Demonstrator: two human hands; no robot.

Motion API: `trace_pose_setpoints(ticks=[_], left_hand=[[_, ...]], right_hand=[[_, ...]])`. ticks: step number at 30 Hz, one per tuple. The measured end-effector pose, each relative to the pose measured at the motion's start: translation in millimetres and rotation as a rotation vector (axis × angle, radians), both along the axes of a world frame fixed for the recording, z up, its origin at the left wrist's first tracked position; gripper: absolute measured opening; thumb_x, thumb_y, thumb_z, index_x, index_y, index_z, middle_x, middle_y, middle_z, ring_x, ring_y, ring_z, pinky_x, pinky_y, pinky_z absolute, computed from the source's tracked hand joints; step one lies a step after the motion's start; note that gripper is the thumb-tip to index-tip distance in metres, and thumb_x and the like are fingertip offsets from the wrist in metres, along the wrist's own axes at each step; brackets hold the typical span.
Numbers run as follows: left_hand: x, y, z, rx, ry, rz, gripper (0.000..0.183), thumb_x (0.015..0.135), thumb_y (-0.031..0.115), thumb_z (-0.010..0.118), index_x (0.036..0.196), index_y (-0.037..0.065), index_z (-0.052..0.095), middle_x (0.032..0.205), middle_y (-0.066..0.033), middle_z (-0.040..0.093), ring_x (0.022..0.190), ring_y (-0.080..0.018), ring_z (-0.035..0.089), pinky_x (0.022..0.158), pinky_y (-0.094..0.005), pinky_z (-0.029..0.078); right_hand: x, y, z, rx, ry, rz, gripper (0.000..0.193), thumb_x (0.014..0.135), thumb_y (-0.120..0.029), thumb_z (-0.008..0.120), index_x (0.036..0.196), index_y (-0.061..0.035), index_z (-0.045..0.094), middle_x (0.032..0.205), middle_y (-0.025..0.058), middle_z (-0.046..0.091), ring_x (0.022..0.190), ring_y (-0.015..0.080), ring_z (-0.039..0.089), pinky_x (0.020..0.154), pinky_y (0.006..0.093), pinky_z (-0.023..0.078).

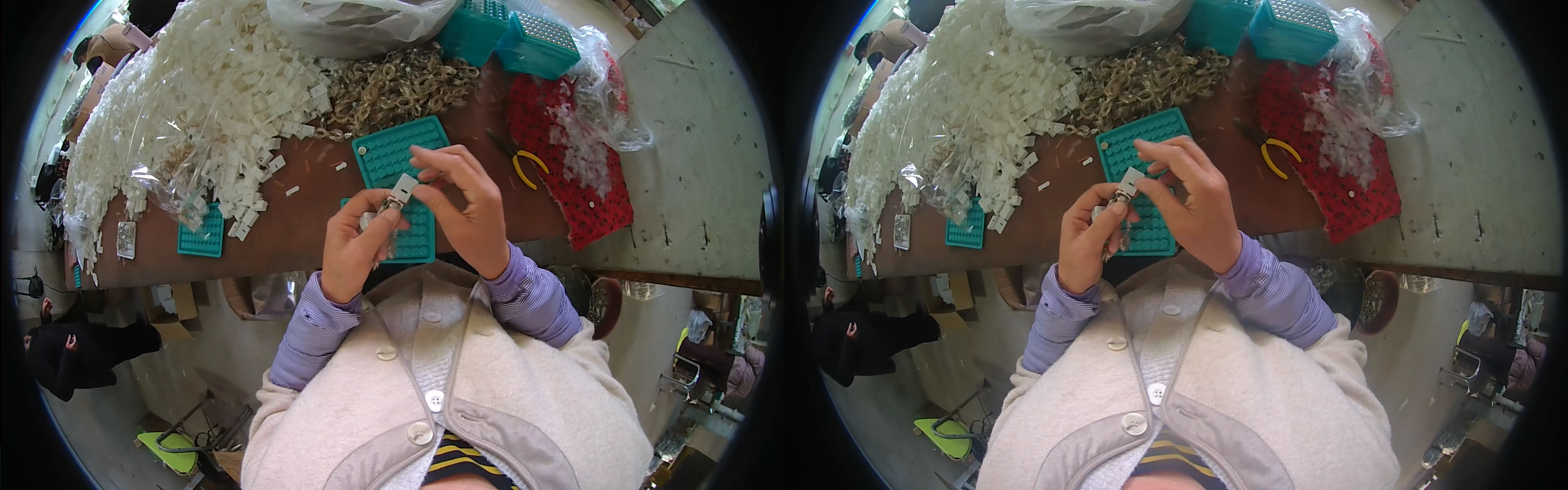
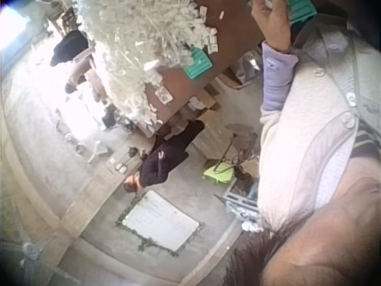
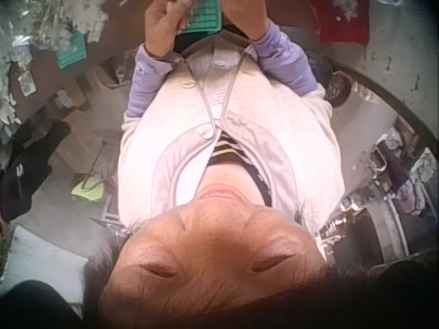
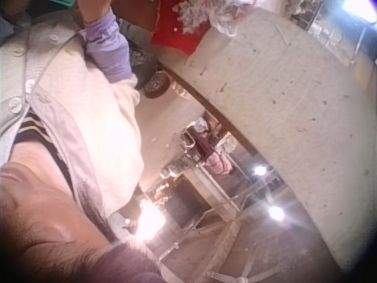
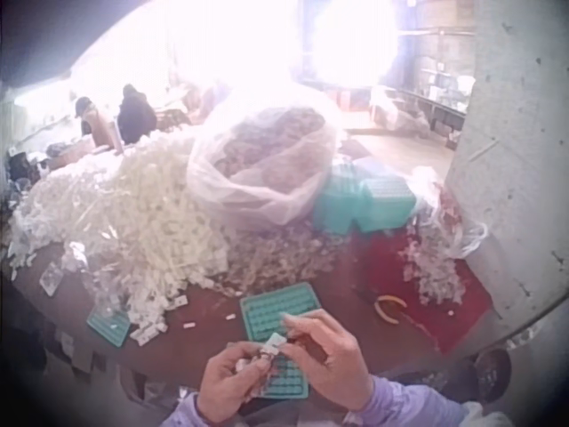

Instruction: The person assembles small electronic modules by inserting metal pins into white plastic housings and placing round components into a green tray. They repeatedly test each unit with a red light indicator and place finished units into the tray.

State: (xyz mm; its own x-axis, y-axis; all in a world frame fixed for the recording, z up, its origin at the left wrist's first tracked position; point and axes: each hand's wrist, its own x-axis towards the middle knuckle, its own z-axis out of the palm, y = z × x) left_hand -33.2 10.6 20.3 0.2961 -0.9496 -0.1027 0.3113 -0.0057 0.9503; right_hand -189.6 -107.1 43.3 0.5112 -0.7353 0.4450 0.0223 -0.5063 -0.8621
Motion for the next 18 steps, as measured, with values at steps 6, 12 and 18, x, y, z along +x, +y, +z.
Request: trace_pose_setpoints(ticks=[6,12,18], left_hand=[[-3,3,3,0.026,0.005,-0.002,0.021,0.109,0.016,0.069,0.125,0.002,0.07,0.091,-0.002,0.075,0.057,0.0004,0.05,0.05,-0.0179,0.038],[-8,3,6,0.049,-0.072,0.005,0.026,0.103,0.016,0.077,0.126,0.004,0.074,0.083,0.0051,0.066,0.06,0.0005,0.052,0.051,-0.0178,0.04],[-8,9,8,0.04,-0.14,0.019,0.033,0.102,0.026,0.08,0.127,0.006,0.074,0.099,0.0016,0.07,0.068,-0.0026,0.059,0.056,-0.0213,0.049]], right_hand=[[3,4,9,-0.348,0.038,-0.071,0.026,0.09,0.007,0.073,0.114,-0.0013,0.072,0.102,0.0143,0.069,0.089,0.0308,0.071,0.076,0.0389,0.058],[-4,8,3,-0.303,0.018,0.046,0.032,0.086,0.01,0.074,0.116,-0.001,0.072,0.097,0.0142,0.073,0.088,0.0317,0.071,0.075,0.0404,0.058],[-1,11,4,-0.3,0.088,0.013,0.04,0.082,0.013,0.076,0.12,0.0001,0.074,0.09,0.0122,0.073,0.082,0.0288,0.072,0.072,0.0375,0.057]])
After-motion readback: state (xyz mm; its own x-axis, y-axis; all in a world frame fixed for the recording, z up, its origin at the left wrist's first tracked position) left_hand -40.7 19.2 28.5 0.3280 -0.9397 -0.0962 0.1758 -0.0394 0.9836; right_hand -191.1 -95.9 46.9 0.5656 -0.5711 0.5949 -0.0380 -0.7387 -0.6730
